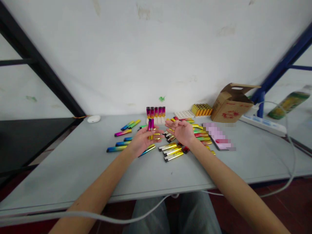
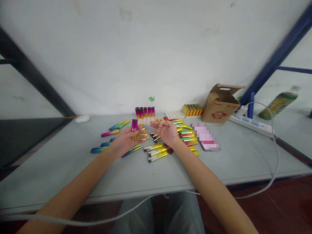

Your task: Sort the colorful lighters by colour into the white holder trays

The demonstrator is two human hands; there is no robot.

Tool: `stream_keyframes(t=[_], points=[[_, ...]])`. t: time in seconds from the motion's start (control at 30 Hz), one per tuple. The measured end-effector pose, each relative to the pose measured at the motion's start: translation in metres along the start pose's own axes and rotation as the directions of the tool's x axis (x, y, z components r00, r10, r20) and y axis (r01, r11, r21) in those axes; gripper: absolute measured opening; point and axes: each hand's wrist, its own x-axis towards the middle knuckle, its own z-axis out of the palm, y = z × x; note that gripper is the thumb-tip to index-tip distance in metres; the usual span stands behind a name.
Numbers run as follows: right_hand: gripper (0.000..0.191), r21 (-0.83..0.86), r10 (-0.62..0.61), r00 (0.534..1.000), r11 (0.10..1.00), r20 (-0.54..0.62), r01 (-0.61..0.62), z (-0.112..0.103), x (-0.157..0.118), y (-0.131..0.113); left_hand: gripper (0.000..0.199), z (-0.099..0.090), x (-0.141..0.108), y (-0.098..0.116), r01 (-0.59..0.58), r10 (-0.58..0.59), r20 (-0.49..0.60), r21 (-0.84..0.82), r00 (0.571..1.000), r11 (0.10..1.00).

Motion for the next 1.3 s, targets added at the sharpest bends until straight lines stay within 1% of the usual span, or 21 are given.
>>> stream_keyframes(t=[0.13,0.27,0.4,0.6,0.67,0.73,0.8,0.9,1.03,1.17,1.23,1.3], points=[[0.026,0.002,0.003,1.000,1.000,-0.002,-0.003,-0.003,0.001,0.002,0.018,0.001,0.000,0.003,0.004,-0.005,-0.007,-0.062,1.000,0.998],[0.025,0.021,-0.018,1.000,1.000,-0.007,0.018,-0.003,0.000,0.004,0.022,0.004,-0.001,0.006,-0.009,0.008,-0.016,-0.102,1.000,0.995],[0.026,0.042,-0.002,1.000,0.999,0.000,0.002,-0.002,0.000,0.003,0.021,0.004,-0.002,0.007,-0.013,0.010,-0.023,-0.122,1.000,0.992],[0.027,0.083,0.053,0.997,0.995,0.056,-0.058,0.001,-0.002,0.000,0.015,0.001,0.000,0.005,0.059,-0.061,-0.002,-0.184,0.998,0.981],[0.021,0.092,0.065,0.997,0.993,0.034,-0.067,0.003,-0.002,-0.001,0.017,0.002,0.000,0.006,0.063,-0.067,-0.017,-0.191,0.998,0.980],[0.012,0.086,0.068,0.997,0.994,-0.023,-0.066,0.004,-0.002,-0.001,0.018,0.002,0.000,0.007,0.052,-0.061,-0.041,-0.196,0.997,0.979],[0.010,0.075,0.054,0.996,0.996,-0.066,-0.049,0.004,-0.001,0.000,0.019,0.003,-0.001,0.008,0.048,-0.061,-0.060,-0.202,0.996,0.978],[0.016,0.075,0.018,0.998,0.997,-0.060,-0.013,0.002,0.000,0.001,0.021,0.004,-0.001,0.011,0.057,-0.073,-0.070,-0.202,0.995,0.978],[0.024,0.074,0.033,0.998,0.997,-0.048,-0.029,-0.001,0.000,0.001,0.020,0.002,0.000,0.011,0.094,-0.108,-0.070,-0.172,0.992,0.981],[0.031,0.097,0.056,0.998,0.994,-0.028,-0.053,0.000,-0.001,0.002,0.017,-0.001,0.000,0.011,0.148,-0.153,-0.009,-0.194,0.988,0.970],[0.033,0.111,0.054,0.998,0.992,-0.010,-0.052,0.001,-0.002,0.002,0.020,-0.002,-0.001,0.011,0.151,-0.150,0.019,-0.211,0.988,0.966],[0.031,0.117,0.047,0.999,0.992,-0.004,-0.046,0.002,-0.002,0.002,0.029,-0.001,-0.003,0.013,0.140,-0.138,0.026,-0.213,0.990,0.967]])
